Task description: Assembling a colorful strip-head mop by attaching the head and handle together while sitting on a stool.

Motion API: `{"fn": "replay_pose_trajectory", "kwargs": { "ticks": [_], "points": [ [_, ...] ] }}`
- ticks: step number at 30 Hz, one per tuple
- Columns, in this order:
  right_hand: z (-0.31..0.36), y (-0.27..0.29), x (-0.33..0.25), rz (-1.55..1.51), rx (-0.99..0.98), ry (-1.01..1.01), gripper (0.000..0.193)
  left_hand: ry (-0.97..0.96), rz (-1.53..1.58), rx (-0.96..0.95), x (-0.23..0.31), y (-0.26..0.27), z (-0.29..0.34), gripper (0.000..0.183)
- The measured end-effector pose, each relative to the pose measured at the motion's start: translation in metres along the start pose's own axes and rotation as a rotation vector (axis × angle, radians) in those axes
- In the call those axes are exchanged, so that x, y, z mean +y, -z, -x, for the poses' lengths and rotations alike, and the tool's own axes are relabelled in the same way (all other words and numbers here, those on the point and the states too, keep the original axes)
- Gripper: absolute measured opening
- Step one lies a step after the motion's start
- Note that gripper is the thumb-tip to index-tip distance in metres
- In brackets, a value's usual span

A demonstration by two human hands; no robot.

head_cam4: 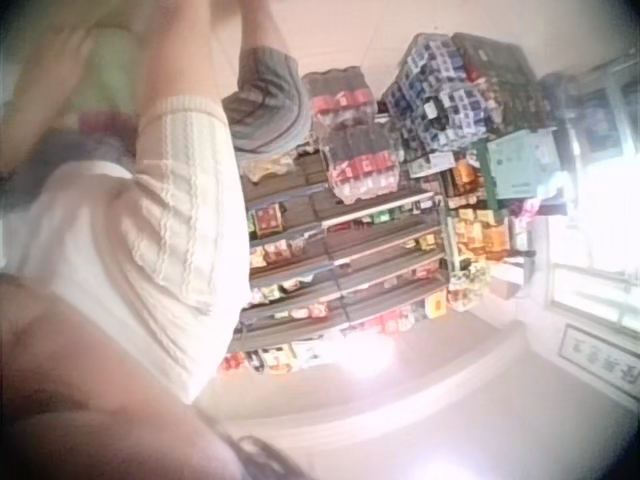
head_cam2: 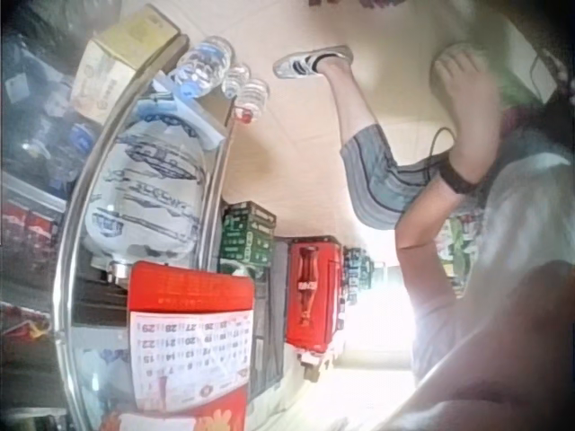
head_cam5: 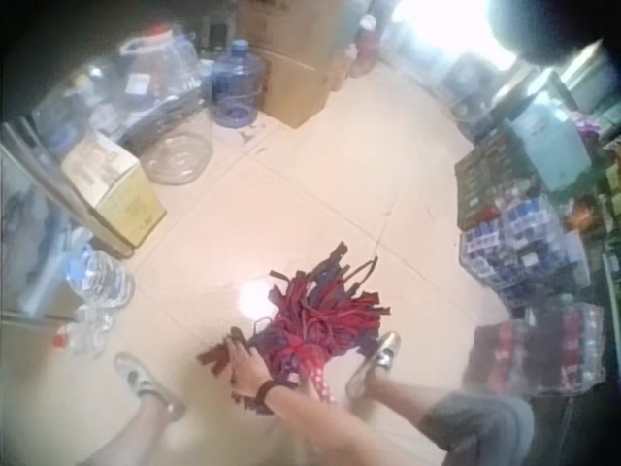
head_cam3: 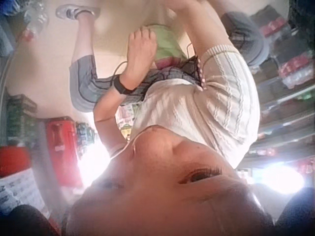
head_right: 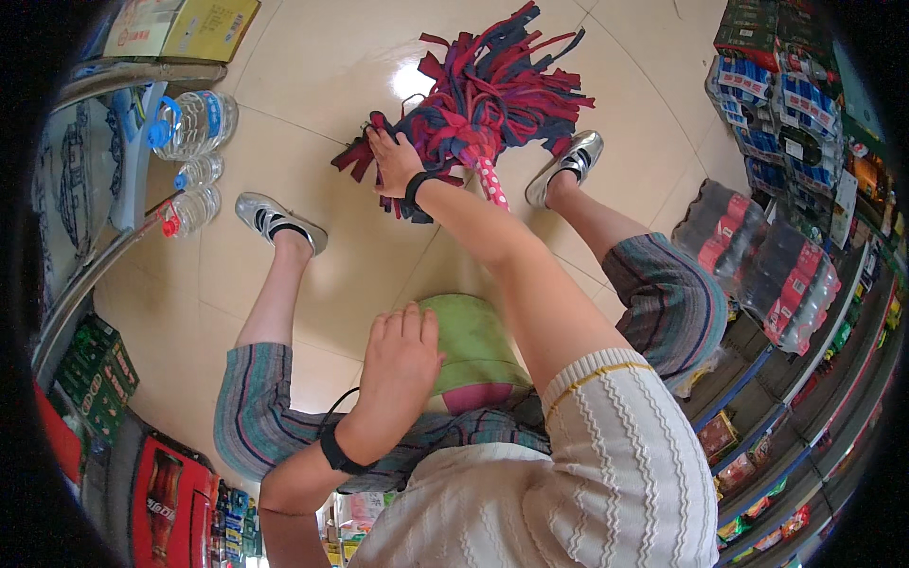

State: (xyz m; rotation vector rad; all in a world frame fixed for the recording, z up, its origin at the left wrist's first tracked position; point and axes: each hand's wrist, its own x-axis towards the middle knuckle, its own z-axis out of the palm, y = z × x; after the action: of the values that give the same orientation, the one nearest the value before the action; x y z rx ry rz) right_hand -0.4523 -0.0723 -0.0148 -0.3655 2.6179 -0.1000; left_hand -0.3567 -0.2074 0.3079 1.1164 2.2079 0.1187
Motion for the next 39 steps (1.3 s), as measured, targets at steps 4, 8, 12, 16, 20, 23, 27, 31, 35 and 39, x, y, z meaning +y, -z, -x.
{"fn": "replay_pose_trajectory", "kwargs": {
  "ticks": [4, 8, 12, 16, 20, 23, 27, 31, 35, 39],
  "points": [
    [-0.01, 0.0, -0.009, -0.108, 0.031, -0.073, 0.1, -0.027, -0.026, 0.017, 0.005, 0.0, 0.004, 0.058],
    [-0.036, 0.01, 0.011, -0.069, 0.064, -0.098, 0.101, -0.024, -0.016, 0.002, 0.012, -0.004, -0.011, 0.059],
    [-0.038, 0.013, 0.004, -0.111, 0.049, -0.117, 0.099, 0.007, 0.014, -0.069, 0.01, 0.0, -0.015, 0.058],
    [-0.011, -0.005, 0.0, -0.105, 0.021, -0.053, 0.092, -0.002, -0.015, -0.047, 0.005, 0.0, -0.017, 0.057],
    [-0.024, 0.003, -0.003, -0.16, 0.062, -0.114, 0.092, -0.029, 0.041, -0.068, 0.006, -0.001, -0.021, 0.056],
    [-0.031, 0.008, 0.006, -0.173, 0.098, -0.128, 0.093, -0.011, 0.069, -0.158, 0.007, 0.004, -0.031, 0.054],
    [-0.008, -0.004, 0.006, -0.091, 0.06, 0.024, 0.093, -0.007, 0.066, -0.119, 0.001, 0.009, -0.029, 0.05],
    [0.008, -0.013, 0.018, 0.014, 0.066, 0.192, 0.09, 0.007, 0.103, -0.064, -0.005, 0.016, -0.028, 0.048],
    [-0.014, 0.003, -0.001, 0.072, 0.091, -0.026, 0.082, -0.006, 0.083, -0.124, -0.004, 0.012, -0.031, 0.047],
    [-0.012, 0.007, 0.004, -0.018, 0.016, -0.003, 0.083, 0.013, 0.097, -0.118, -0.008, 0.008, -0.032, 0.046]
  ]
}}
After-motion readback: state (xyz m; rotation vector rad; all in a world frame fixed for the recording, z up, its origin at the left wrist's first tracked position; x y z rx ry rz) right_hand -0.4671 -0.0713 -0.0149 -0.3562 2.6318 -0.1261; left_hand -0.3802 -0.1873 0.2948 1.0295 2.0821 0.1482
